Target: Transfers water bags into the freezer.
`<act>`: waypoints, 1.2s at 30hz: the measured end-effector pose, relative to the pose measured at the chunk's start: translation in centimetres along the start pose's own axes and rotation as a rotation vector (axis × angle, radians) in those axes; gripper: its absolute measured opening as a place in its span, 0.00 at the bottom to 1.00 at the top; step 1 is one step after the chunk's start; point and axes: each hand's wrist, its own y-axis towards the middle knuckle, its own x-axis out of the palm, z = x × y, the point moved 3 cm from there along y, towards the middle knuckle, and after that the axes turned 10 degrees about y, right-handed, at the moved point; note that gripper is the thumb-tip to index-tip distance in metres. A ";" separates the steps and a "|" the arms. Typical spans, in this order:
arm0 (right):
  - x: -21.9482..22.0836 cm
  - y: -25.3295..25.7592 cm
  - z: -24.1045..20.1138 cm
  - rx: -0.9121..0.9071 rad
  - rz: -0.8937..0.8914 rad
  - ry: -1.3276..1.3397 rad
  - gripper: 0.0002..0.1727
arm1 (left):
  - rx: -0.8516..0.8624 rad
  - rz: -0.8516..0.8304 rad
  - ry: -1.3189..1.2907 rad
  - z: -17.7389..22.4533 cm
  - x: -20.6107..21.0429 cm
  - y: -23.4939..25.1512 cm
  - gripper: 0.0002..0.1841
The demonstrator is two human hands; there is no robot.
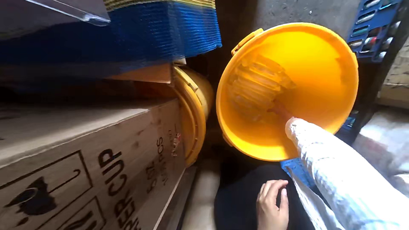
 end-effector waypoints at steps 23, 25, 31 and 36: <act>-10.4 -45.4 -19.2 0.340 -1.000 -0.038 0.24 | 0.568 0.445 0.052 8.0 -0.8 1.6 0.18; -10.2 -46.5 -20.2 0.273 -1.178 -0.029 0.35 | 0.673 0.573 -0.011 8.1 -2.5 1.3 0.10; -2.8 -26.3 -16.2 -0.150 -0.684 0.296 0.28 | 0.616 0.673 -0.242 6.5 -5.3 -1.3 0.18; 10.5 -8.7 -9.7 -0.219 -0.232 -0.057 0.34 | 0.618 0.541 -0.336 5.0 -6.3 -3.3 0.17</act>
